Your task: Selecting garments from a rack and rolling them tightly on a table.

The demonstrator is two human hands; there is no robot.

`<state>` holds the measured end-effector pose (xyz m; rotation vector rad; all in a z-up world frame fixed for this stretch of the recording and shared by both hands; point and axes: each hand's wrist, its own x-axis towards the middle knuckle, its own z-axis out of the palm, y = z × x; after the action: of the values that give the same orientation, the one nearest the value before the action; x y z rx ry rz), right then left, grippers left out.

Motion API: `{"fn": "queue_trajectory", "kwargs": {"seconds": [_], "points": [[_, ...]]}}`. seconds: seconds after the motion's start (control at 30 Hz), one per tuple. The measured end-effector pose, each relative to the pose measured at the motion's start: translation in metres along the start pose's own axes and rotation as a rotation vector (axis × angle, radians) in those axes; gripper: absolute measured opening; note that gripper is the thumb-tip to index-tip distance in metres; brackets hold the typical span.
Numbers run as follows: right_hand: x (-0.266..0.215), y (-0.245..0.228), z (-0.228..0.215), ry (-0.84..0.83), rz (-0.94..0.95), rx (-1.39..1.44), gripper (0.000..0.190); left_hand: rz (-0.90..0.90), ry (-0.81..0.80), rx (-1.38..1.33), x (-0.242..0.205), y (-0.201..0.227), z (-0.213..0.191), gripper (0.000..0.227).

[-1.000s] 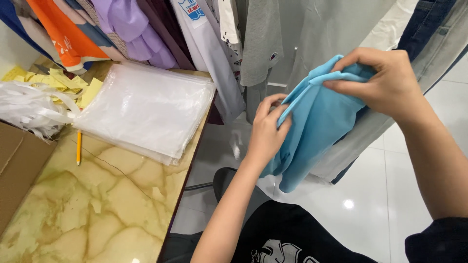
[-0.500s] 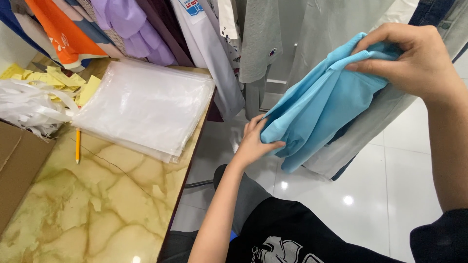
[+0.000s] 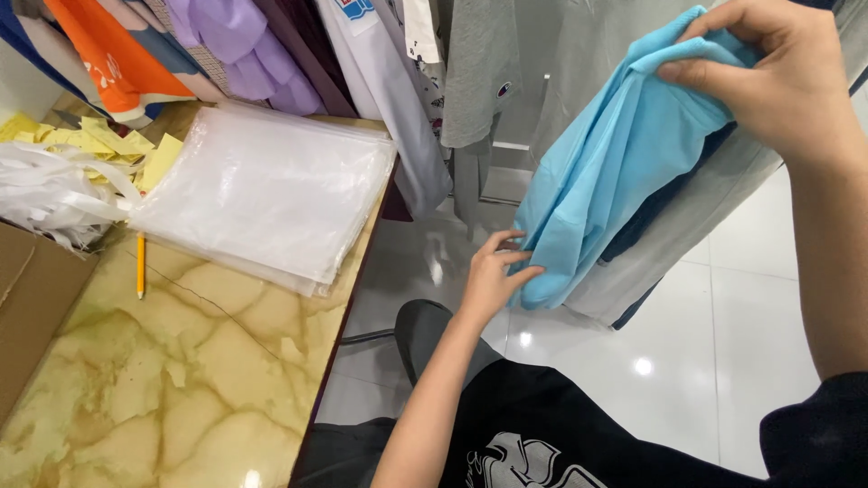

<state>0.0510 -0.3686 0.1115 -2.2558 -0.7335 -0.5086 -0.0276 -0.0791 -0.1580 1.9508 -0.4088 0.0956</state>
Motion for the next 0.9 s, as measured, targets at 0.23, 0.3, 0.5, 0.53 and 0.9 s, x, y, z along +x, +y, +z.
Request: {"fn": "queue_trajectory", "kwargs": {"seconds": [0.23,0.3,0.5,0.53,0.9], "points": [[-0.001,-0.006,-0.01,-0.006,-0.14,-0.056,0.022,-0.164,-0.018,0.142,-0.001,-0.017,0.026,0.043],[-0.005,0.01,-0.01,0.015,-0.127,-0.069,0.025,-0.098,0.043,0.174,0.0,-0.02,0.024,0.036],[-0.01,0.047,-0.016,0.056,-0.114,-0.084,0.029,-0.015,0.302,0.272,0.012,-0.026,-0.02,0.033],[-0.011,0.054,-0.017,0.052,-0.101,-0.087,0.028,-0.038,0.355,0.319,0.014,-0.028,-0.034,0.035],[-0.027,0.125,-0.02,0.002,-0.013,-0.408,0.024,0.177,0.586,0.353,0.03,0.04,-0.143,0.012]]}}
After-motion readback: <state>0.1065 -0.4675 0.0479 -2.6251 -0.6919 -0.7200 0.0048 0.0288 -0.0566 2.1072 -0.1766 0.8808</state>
